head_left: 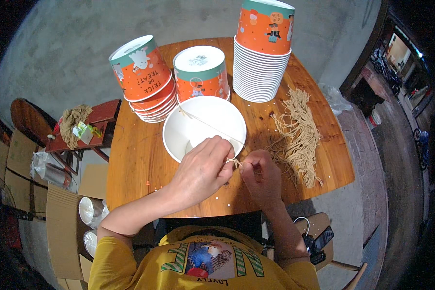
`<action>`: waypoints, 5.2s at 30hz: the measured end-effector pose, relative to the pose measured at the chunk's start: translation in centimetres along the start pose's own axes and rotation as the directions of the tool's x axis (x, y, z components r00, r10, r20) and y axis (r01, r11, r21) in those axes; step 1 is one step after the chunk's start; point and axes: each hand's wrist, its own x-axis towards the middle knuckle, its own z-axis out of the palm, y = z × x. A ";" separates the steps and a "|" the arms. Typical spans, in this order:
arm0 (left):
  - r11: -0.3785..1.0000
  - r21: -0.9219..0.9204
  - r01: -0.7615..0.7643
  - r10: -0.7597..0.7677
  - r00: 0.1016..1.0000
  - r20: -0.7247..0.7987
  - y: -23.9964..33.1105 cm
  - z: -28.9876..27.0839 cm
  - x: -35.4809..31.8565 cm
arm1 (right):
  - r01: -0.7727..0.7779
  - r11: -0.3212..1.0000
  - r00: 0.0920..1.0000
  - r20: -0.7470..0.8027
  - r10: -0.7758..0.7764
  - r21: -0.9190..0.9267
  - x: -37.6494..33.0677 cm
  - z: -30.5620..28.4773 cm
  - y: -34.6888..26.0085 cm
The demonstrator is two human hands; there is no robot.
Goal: Tying thin decorative strings to printed paper buckets for assembly.
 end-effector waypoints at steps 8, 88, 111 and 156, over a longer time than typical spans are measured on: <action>1.000 -0.015 -0.026 0.025 1.000 -0.018 0.0 0.0 0.0 | -0.080 0.996 0.997 0.002 0.080 0.045 0.2 0.0 -0.8; 0.889 -0.320 0.328 -0.253 0.933 0.254 -0.5 -1.7 1.2 | -0.219 0.973 0.975 0.042 0.217 0.066 0.3 0.6 -0.7; 0.922 -0.310 0.231 -0.187 0.968 0.165 0.0 -1.4 1.2 | -0.090 0.985 0.996 0.007 0.090 0.146 0.2 0.5 -0.8; 0.985 -0.111 -0.129 0.121 0.990 -0.071 -1.3 -0.4 0.3 | -0.012 0.979 0.996 0.086 0.030 -0.205 1.1 -1.5 -2.0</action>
